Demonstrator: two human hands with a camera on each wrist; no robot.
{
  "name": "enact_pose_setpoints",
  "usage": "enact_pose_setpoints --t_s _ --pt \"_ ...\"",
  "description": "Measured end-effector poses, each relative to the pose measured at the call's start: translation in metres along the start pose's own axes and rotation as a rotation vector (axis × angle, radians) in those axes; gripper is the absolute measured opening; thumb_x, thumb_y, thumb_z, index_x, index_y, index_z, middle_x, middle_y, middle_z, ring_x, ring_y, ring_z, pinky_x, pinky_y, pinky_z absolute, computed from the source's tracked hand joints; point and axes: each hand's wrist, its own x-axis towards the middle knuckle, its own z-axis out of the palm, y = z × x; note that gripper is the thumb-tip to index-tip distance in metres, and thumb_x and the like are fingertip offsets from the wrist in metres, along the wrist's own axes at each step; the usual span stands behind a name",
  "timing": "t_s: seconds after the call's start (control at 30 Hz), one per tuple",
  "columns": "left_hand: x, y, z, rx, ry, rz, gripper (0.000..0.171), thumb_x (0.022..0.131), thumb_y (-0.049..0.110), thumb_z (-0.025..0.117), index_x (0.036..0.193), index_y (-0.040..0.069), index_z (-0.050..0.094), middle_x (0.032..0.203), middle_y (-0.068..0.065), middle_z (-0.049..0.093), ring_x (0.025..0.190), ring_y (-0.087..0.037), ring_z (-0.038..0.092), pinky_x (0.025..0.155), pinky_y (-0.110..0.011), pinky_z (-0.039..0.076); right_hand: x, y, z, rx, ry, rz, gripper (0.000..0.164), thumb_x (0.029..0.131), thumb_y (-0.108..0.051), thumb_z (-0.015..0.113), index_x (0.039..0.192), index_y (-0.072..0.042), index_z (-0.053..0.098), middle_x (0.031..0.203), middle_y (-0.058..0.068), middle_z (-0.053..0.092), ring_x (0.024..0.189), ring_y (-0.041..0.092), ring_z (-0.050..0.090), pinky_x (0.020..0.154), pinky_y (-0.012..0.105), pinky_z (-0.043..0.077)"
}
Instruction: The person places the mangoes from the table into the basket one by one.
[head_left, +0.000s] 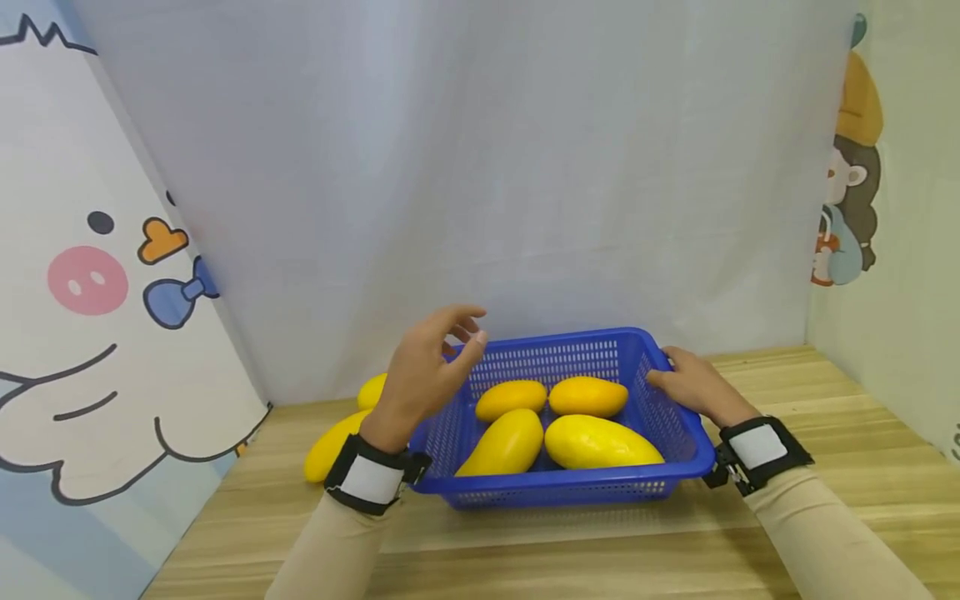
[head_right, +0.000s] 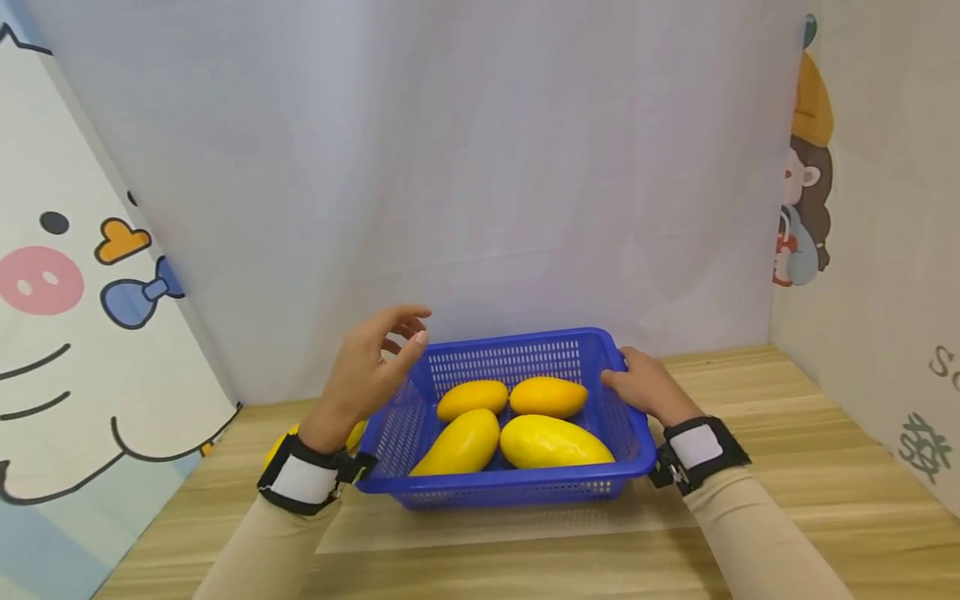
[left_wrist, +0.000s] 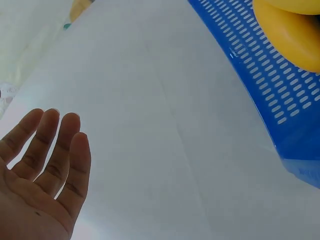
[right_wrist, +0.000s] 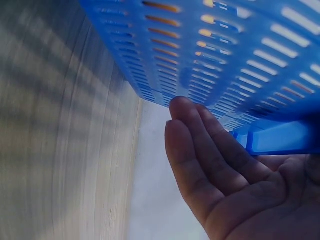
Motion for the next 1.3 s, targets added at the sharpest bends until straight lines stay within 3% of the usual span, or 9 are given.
enact_pose_setpoints --t_s 0.27,0.57,0.77,1.3 --pt "-0.006 -0.003 -0.01 0.016 0.037 0.016 0.036 0.093 0.04 0.048 0.12 0.018 0.057 0.101 0.002 0.061 0.085 -0.011 0.055 0.067 -0.028 0.048 0.0 0.0 -0.001 -0.002 0.001 -0.02 0.06 0.093 -0.028 0.045 0.135 0.013 0.029 0.125 0.034 0.045 0.105 0.042 0.051 0.084 0.051 0.044" --pt "-0.02 -0.005 -0.02 0.019 0.069 -0.04 0.034 0.092 0.037 0.05 0.121 0.021 0.057 0.098 0.004 0.061 0.086 -0.01 0.055 0.068 -0.031 0.048 -0.001 -0.001 -0.002 0.01 -0.004 -0.007 0.061 0.093 -0.029 0.045 0.135 0.012 0.028 0.125 0.034 0.045 0.103 0.041 0.052 0.083 0.051 0.045" --pt "-0.031 -0.01 -0.027 -0.006 0.108 -0.061 0.034 0.091 0.034 0.051 0.12 0.018 0.057 0.095 0.003 0.06 0.086 -0.011 0.056 0.066 -0.034 0.05 -0.002 -0.001 -0.002 0.008 0.001 -0.011 0.061 0.093 -0.028 0.045 0.136 0.012 0.029 0.127 0.034 0.043 0.107 0.043 0.049 0.086 0.053 0.043" --pt "-0.035 -0.019 -0.038 0.029 0.138 -0.046 0.034 0.091 0.033 0.05 0.12 0.017 0.058 0.094 0.002 0.061 0.086 -0.012 0.056 0.064 -0.034 0.05 0.0 0.0 -0.001 -0.013 -0.002 -0.01 0.061 0.093 -0.029 0.045 0.135 0.012 0.029 0.126 0.034 0.044 0.106 0.043 0.049 0.085 0.054 0.042"
